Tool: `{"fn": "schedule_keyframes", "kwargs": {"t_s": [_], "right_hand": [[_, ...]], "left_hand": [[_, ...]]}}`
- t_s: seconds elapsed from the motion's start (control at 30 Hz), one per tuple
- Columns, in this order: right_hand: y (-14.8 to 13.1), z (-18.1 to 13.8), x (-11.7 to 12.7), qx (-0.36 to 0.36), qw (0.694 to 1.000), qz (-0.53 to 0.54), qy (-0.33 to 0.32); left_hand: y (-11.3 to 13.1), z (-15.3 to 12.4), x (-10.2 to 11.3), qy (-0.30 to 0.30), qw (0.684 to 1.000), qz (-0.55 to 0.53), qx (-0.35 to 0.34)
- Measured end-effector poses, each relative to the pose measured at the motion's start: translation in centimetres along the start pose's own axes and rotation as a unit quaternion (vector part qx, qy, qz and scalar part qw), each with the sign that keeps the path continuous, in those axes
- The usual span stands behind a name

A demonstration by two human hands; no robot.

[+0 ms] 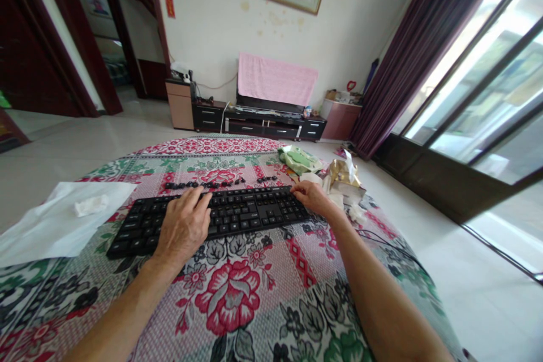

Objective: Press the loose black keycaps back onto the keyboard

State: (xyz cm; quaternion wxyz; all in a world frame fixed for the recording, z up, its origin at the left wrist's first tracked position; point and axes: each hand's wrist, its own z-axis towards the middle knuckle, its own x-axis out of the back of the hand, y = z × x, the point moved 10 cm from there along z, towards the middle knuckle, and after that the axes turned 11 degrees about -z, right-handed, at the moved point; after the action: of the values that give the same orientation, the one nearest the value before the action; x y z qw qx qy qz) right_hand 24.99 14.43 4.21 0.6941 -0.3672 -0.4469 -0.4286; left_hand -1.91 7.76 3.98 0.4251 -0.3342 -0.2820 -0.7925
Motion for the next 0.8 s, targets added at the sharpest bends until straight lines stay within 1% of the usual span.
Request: {"fn": "schedule_keyframes", "kwargs": {"t_s": [0.1,0.2,0.43,0.63,0.7,0.8], "right_hand": [[-0.6,0.0,0.2,0.012,1.000,-0.012,-0.005],[-0.8,-0.1,0.2,0.022,1.000,-0.010,-0.011],[-0.3,-0.3,-0.1,0.031,0.999,0.021,-0.036],[0.0,-0.4,-0.3,0.035,0.997,0.030,-0.057],[0.0,-0.5,-0.3,0.039,0.997,0.038,-0.061],[0.2,-0.6,-0.4,0.035,0.996,0.047,-0.064]], "left_hand": [[2.5,0.1,-0.7,-0.022,0.997,-0.045,-0.061],[3.6,-0.1,-1.7,-0.047,0.992,-0.071,-0.087],[3.6,-0.3,-2.4,-0.055,0.992,-0.071,-0.087],[6.1,1.4,-2.5,-0.055,0.987,-0.096,-0.113],[6.6,1.9,-2.7,-0.050,0.988,-0.104,-0.104],[6.6,2.0,-3.4,-0.040,0.990,-0.104,-0.088]]}}
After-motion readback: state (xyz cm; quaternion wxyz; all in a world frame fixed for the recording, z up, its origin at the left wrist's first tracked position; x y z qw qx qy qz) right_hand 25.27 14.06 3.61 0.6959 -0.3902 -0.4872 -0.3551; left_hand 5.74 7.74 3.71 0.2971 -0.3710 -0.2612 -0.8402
